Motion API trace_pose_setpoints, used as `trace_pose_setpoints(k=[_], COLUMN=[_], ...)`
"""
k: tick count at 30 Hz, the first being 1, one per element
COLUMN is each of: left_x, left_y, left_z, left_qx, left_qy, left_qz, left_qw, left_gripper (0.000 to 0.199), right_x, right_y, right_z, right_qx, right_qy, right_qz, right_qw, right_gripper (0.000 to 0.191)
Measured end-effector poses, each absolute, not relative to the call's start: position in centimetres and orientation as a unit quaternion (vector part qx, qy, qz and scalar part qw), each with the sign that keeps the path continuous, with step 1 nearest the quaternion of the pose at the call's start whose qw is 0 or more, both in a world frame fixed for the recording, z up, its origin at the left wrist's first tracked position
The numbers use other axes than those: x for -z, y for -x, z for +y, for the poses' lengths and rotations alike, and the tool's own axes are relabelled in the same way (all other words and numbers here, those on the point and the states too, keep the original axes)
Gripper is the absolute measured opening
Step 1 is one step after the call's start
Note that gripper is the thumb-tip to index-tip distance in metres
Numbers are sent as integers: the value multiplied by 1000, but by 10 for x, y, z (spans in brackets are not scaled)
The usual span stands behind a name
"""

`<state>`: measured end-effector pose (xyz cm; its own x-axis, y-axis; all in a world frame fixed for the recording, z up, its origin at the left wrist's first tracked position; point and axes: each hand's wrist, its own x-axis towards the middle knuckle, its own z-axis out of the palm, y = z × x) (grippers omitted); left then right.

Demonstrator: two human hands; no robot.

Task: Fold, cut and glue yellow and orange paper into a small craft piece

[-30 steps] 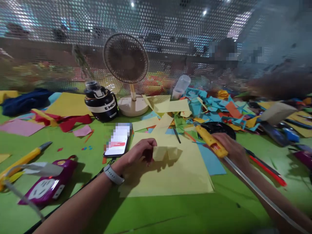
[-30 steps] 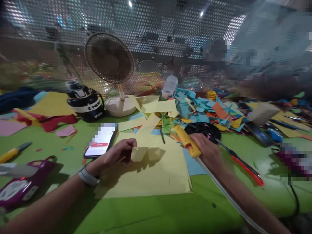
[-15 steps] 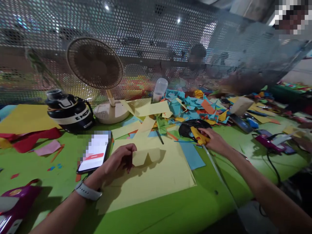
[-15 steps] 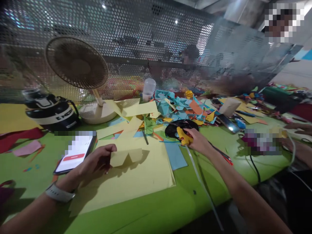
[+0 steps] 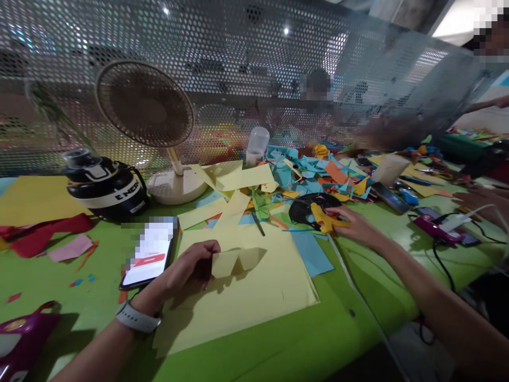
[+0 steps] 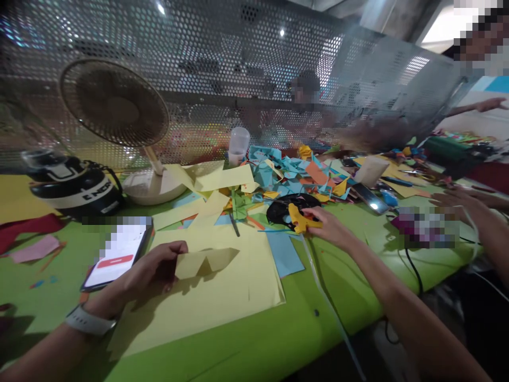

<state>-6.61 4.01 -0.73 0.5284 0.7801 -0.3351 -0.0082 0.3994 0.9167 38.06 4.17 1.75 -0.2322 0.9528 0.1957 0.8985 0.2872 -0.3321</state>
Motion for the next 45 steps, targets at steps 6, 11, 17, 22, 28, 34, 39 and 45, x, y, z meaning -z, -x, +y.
trace_pose_setpoints(k=[6,11,17,22,28,34,39,45], left_x=[9,4,2,2,5,5,3,2], left_y=[66,62,61,60,62,58,53,51], left_z=[41,40,37,35,37,38,37,31], left_qx=[-264,-278,-296,-286,-273,-279,-254,-234], left_qy=[-494,-481,-504,-535,-569,-569,-576,-582], left_qz=[402,393,386,382,365,370,367,364], left_qw=[725,732,713,696,684,679,685,689], left_gripper=[11,9,8,9,13,12,11,10], right_x=[-31,-45,-25,-18,-27,-30,-21,-18], right_y=[-369,-281,-177,-170,-182,-197,-198,-186], right_z=[38,47,68,79,77,71,71,77], right_qx=[1,-11,-54,-36,-54,-78,-106,-80], right_qy=[573,569,600,618,604,591,588,601], right_qz=[-806,-807,-798,-786,-795,-803,-799,-795], right_qw=[152,161,19,-2,-4,13,64,27], right_gripper=[39,29,33,19,11,17,15,9])
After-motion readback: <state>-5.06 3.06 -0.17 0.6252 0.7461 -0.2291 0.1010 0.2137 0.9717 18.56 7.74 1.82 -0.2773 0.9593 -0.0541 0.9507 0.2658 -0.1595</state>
